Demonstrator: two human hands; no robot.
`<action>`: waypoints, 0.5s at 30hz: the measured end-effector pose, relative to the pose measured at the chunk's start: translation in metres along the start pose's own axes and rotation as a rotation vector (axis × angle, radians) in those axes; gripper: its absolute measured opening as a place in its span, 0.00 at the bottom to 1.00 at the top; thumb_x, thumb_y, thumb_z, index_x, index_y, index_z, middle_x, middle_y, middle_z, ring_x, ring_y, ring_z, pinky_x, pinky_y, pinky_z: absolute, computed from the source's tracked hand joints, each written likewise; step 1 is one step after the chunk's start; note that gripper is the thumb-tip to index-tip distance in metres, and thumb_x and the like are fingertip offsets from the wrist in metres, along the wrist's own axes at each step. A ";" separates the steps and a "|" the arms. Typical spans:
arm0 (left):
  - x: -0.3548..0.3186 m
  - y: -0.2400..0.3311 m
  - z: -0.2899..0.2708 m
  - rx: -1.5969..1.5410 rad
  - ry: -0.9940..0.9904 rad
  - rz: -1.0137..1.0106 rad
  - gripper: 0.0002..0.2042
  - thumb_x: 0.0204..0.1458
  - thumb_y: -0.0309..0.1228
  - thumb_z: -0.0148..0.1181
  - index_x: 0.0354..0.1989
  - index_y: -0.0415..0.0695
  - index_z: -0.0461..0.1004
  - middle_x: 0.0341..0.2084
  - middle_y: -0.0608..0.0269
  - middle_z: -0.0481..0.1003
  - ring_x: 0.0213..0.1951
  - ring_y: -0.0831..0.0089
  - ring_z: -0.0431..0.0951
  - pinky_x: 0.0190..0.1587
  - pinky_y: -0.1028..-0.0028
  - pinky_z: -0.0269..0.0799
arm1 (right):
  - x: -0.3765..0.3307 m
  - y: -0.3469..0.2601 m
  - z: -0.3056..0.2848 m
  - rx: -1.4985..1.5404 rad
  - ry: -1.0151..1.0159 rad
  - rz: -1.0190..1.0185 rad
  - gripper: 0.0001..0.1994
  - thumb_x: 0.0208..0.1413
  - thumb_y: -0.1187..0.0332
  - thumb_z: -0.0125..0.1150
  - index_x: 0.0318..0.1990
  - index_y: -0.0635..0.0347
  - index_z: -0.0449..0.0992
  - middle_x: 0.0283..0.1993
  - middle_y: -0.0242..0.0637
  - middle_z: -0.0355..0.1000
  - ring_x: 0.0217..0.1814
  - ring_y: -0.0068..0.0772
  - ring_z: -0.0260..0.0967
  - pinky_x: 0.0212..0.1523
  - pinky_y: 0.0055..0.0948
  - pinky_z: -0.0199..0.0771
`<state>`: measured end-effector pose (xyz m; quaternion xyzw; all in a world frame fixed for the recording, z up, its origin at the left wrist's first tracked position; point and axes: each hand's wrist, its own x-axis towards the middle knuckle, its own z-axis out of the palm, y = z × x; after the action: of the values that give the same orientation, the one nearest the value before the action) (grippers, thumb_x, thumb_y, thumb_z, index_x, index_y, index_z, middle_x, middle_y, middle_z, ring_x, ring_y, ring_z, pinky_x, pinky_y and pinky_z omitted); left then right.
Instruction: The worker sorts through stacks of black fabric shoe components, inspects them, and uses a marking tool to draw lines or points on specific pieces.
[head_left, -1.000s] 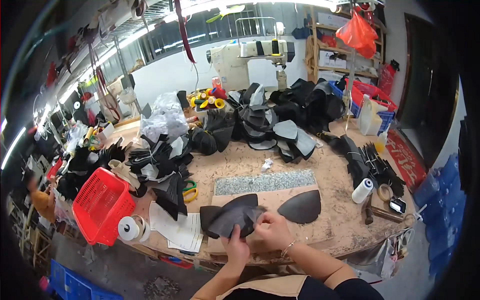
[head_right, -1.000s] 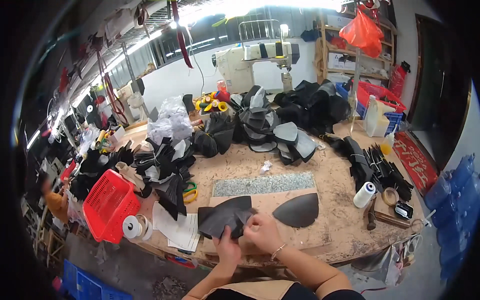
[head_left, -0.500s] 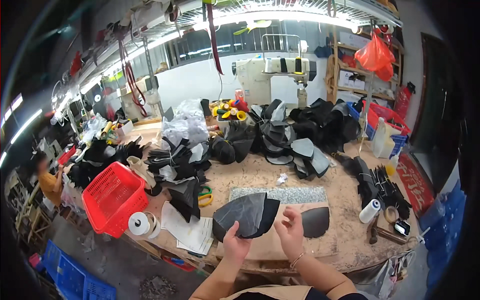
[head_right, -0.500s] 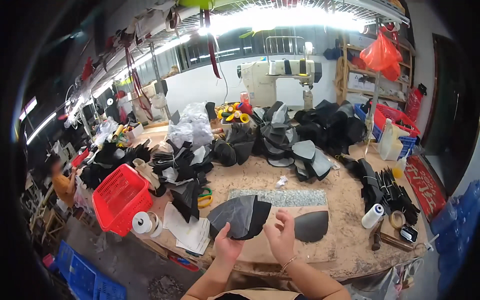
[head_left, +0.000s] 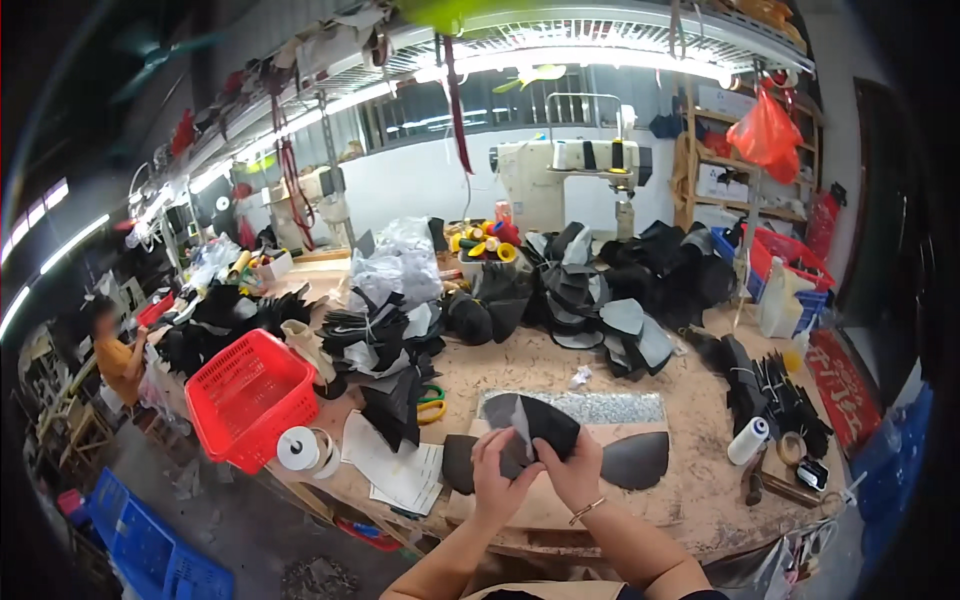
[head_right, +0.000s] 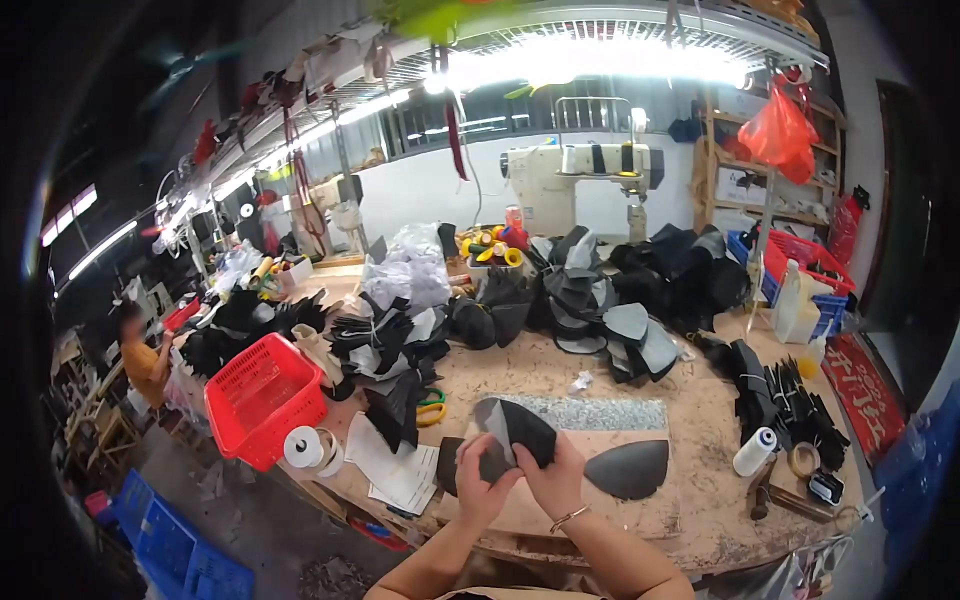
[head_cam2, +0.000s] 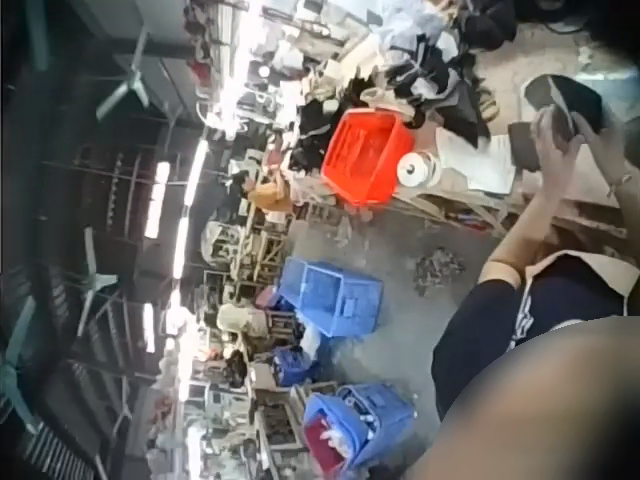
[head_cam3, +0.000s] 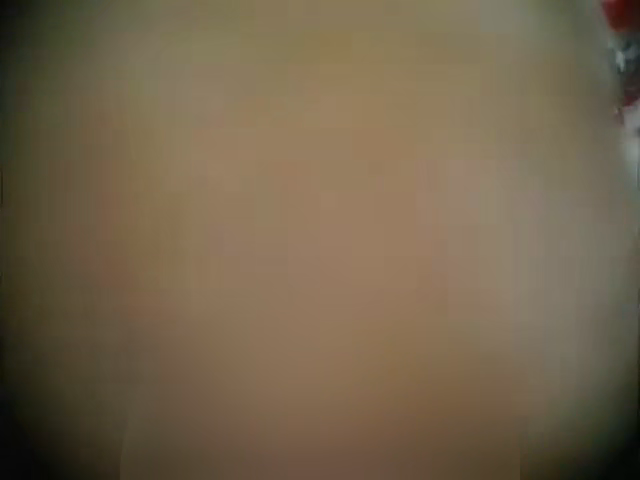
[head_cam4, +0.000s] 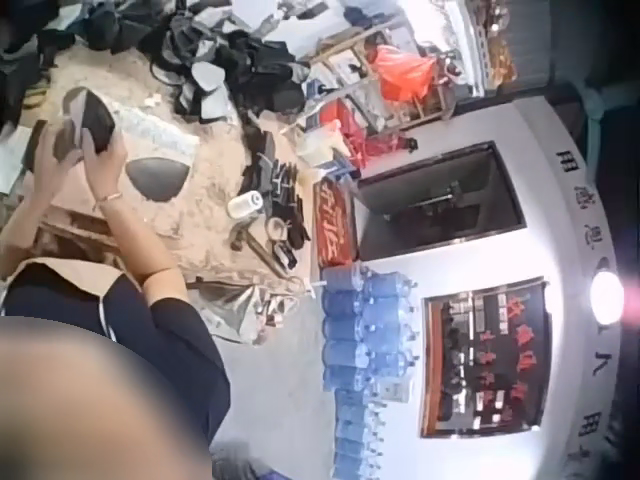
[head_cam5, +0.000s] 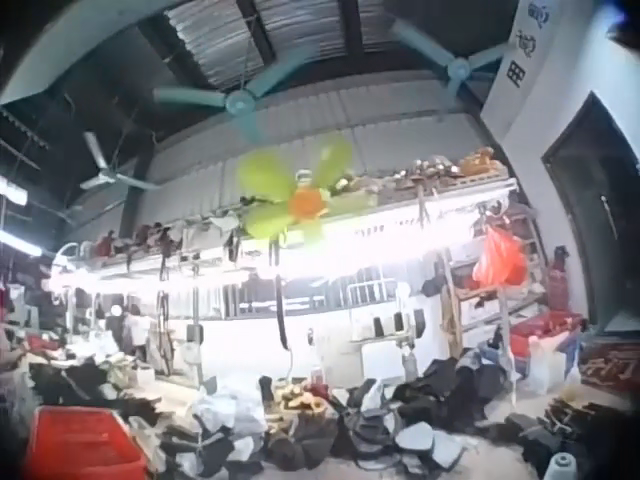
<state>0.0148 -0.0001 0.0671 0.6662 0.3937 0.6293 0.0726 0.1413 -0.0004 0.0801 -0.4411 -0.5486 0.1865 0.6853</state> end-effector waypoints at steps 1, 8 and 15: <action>0.001 -0.005 0.000 -0.025 -0.035 0.000 0.25 0.37 0.29 0.72 0.46 0.41 0.70 0.44 0.54 0.70 0.48 0.57 0.69 0.52 0.65 0.64 | -0.001 -0.001 0.000 0.006 -0.010 -0.009 0.14 0.44 0.70 0.69 0.39 0.65 0.74 0.30 0.40 0.75 0.32 0.25 0.72 0.35 0.26 0.72; -0.002 -0.014 -0.004 -0.032 0.018 0.015 0.09 0.43 0.21 0.64 0.34 0.41 0.72 0.37 0.57 0.73 0.38 0.62 0.74 0.41 0.71 0.71 | -0.012 -0.008 0.001 -0.002 -0.067 -0.058 0.13 0.45 0.71 0.68 0.39 0.63 0.75 0.31 0.41 0.75 0.31 0.29 0.72 0.34 0.28 0.72; -0.007 -0.011 -0.016 -0.743 0.106 -0.453 0.06 0.54 0.23 0.54 0.39 0.39 0.67 0.35 0.67 0.71 0.36 0.80 0.71 0.38 0.78 0.68 | -0.007 -0.020 0.003 -0.171 -0.124 -0.329 0.16 0.43 0.75 0.67 0.43 0.64 0.74 0.35 0.42 0.74 0.34 0.35 0.73 0.35 0.28 0.72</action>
<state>-0.0037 -0.0033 0.0576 0.4584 0.2798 0.7297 0.4231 0.1319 -0.0156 0.0919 -0.3899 -0.6682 0.0514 0.6315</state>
